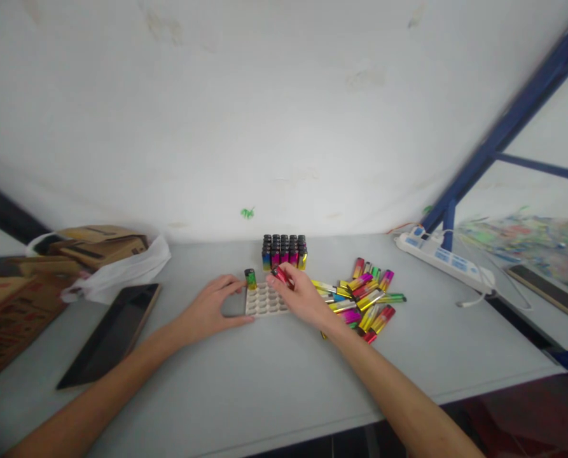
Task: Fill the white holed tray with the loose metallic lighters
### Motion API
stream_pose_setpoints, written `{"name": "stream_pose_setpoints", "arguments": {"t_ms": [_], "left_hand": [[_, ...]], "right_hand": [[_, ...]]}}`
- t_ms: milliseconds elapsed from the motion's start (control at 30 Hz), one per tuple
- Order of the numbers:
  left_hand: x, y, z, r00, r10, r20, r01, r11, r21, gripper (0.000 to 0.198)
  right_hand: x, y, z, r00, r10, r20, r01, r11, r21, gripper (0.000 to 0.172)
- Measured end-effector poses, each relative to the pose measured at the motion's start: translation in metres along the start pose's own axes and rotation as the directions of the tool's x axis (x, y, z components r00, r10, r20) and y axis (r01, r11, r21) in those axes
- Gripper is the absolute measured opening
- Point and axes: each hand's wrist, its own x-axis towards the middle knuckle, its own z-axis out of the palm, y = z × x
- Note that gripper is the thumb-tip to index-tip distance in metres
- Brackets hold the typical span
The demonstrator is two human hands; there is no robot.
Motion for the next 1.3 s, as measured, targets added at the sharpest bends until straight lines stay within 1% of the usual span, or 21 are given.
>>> {"name": "stream_pose_setpoints", "arguments": {"t_ms": [67,133,233,300,367,567,667,733,833,933,1000,1067,1167,1300], "left_hand": [[0.0,-0.001,0.0,1.0,0.002,0.003,-0.002,1.0,0.001,0.065],[0.0,-0.001,0.001,1.0,-0.004,0.004,0.004,1.0,0.001,0.066],[-0.001,-0.002,0.002,1.0,-0.015,0.005,0.015,1.0,0.007,0.067],[-0.001,-0.002,0.002,1.0,-0.022,0.006,0.022,1.0,0.012,0.067],[-0.001,-0.001,0.001,1.0,-0.026,0.007,0.026,1.0,0.013,0.066],[0.0,-0.001,0.0,1.0,-0.028,0.014,0.028,1.0,0.013,0.066],[0.0,-0.002,0.001,1.0,-0.025,0.006,0.025,1.0,0.009,0.065],[0.0,-0.003,0.001,1.0,-0.014,-0.001,0.014,1.0,0.008,0.066],[0.0,-0.002,0.001,1.0,-0.002,-0.006,0.002,1.0,0.01,0.067],[0.0,-0.002,0.001,1.0,-0.008,0.001,0.008,1.0,0.019,0.067],[-0.001,-0.002,0.001,1.0,-0.014,-0.001,0.014,1.0,0.027,0.068],[-0.001,-0.002,0.001,1.0,-0.014,-0.001,0.014,0.999,0.028,0.067],[0.0,-0.002,0.001,1.0,-0.008,-0.001,0.008,1.0,0.022,0.067],[0.0,-0.003,0.001,1.0,-0.001,-0.011,0.001,1.0,0.019,0.065]], "right_hand": [[-0.001,0.001,-0.001,1.0,-0.003,0.02,0.003,1.0,-0.006,0.049],[-0.001,0.005,-0.001,0.999,-0.004,0.052,0.001,0.999,0.047,0.049],[0.001,0.011,0.0,0.993,-0.05,0.104,0.034,0.988,0.153,0.05],[0.002,0.014,0.001,0.992,-0.068,0.11,0.045,0.98,0.196,0.052],[0.001,0.016,0.002,0.991,-0.058,0.119,0.034,0.979,0.2,0.057],[-0.001,0.008,0.001,0.989,-0.023,0.146,0.011,0.997,0.083,0.072],[-0.001,0.003,0.001,0.988,-0.013,0.153,-0.005,0.993,0.117,0.07],[0.0,0.003,0.002,0.989,-0.026,0.144,-0.002,0.982,0.191,0.065],[0.004,0.008,0.004,0.991,0.02,0.131,-0.068,0.926,0.372,0.06],[0.008,0.012,0.004,0.968,0.107,0.225,-0.208,0.843,0.496,0.063],[0.01,0.012,0.002,0.947,0.128,0.293,-0.268,0.818,0.509,0.064],[0.01,0.01,0.0,0.938,0.127,0.324,-0.285,0.815,0.505,0.062],[0.009,0.007,0.0,0.937,0.121,0.327,-0.28,0.821,0.497,0.056],[0.007,0.009,0.004,0.937,0.131,0.323,-0.283,0.825,0.489,0.049]]}}
